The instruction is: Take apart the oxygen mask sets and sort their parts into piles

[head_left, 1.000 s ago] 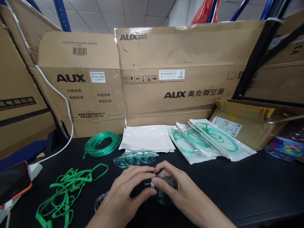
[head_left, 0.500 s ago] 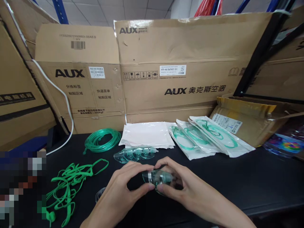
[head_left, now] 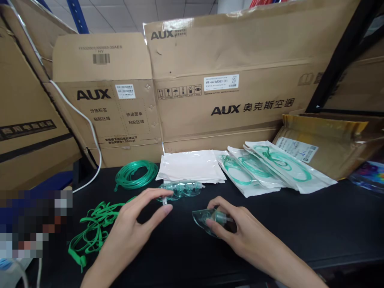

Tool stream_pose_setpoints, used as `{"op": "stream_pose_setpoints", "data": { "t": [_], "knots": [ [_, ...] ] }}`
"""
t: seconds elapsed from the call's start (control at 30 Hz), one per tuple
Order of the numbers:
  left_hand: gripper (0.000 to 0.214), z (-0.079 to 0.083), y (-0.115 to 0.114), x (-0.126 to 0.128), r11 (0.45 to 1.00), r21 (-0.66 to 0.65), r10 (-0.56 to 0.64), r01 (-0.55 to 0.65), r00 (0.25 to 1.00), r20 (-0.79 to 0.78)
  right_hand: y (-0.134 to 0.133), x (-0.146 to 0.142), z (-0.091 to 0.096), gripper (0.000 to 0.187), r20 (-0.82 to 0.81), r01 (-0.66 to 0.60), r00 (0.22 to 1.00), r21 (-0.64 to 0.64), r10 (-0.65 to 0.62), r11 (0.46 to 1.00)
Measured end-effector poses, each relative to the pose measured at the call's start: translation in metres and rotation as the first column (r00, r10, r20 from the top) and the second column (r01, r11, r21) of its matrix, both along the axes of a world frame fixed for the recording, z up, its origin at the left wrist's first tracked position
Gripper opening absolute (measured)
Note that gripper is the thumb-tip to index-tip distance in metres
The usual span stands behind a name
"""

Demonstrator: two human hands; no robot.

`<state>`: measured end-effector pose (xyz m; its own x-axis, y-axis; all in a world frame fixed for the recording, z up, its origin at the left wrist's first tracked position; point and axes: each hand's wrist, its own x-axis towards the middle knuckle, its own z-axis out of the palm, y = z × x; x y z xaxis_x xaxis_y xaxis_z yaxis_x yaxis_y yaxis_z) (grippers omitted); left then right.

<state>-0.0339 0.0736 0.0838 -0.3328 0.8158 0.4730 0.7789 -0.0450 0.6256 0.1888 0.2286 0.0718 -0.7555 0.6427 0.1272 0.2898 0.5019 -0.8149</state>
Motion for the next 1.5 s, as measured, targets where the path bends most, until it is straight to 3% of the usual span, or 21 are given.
{"op": "stream_pose_setpoints", "data": {
  "t": [0.07, 0.2, 0.37, 0.6, 0.77, 1.0, 1.13, 1.3, 1.4, 1.5],
  "knots": [
    [0.019, -0.005, -0.016, -0.012, 0.999, -0.027, 0.017, -0.019, 0.998, -0.067, -0.002, 0.007, -0.01, 0.02, 0.042, -0.003, 0.999, 0.007, 0.002, 1.0],
    [0.013, -0.032, -0.043, -0.025, 0.989, -0.149, -0.018, -0.013, 0.98, -0.198, -0.002, 0.015, -0.026, 0.029, 0.04, -0.048, 0.998, -0.041, 0.05, 0.998],
    [0.014, -0.057, -0.054, -0.035, 0.974, -0.22, -0.028, -0.048, 0.944, -0.329, 0.004, 0.011, -0.035, 0.035, -0.001, -0.043, 0.999, -0.104, 0.043, 0.994],
    [0.043, -0.064, -0.066, -0.051, 0.945, -0.291, 0.027, -0.149, 0.923, -0.384, 0.004, 0.011, -0.036, 0.036, -0.031, -0.055, 0.998, -0.15, 0.05, 0.987],
    [0.042, -0.066, -0.066, -0.053, 0.951, -0.289, -0.014, -0.11, 0.918, -0.395, 0.001, 0.011, -0.036, 0.034, -0.006, -0.028, 1.0, -0.131, 0.028, 0.991],
    [0.046, -0.063, -0.071, -0.059, 0.964, -0.24, -0.009, -0.113, 0.892, -0.452, 0.015, 0.017, -0.033, 0.034, -0.138, -0.069, 0.989, -0.124, 0.051, 0.99],
    [0.04, -0.042, -0.041, -0.045, 0.975, -0.199, 0.001, -0.101, 0.892, -0.451, 0.046, 0.006, -0.013, 0.036, -0.183, -0.007, 0.983, 0.118, 0.028, 0.993],
    [0.026, -0.008, 0.034, -0.021, 0.99, -0.136, -0.079, 0.029, 0.921, -0.381, 0.075, -0.028, 0.004, 0.035, -0.184, -0.017, 0.98, 0.298, 0.075, 0.954],
    [0.028, -0.002, 0.069, -0.018, 0.982, -0.167, -0.145, 0.09, 0.923, -0.356, 0.08, -0.039, 0.001, 0.036, -0.133, -0.051, 0.986, 0.336, 0.1, 0.941],
    [0.03, -0.007, 0.086, -0.021, 0.971, -0.21, -0.187, 0.119, 0.919, -0.346, 0.08, -0.041, -0.003, 0.033, -0.091, -0.088, 0.988, 0.356, 0.128, 0.93]
  ]
}}
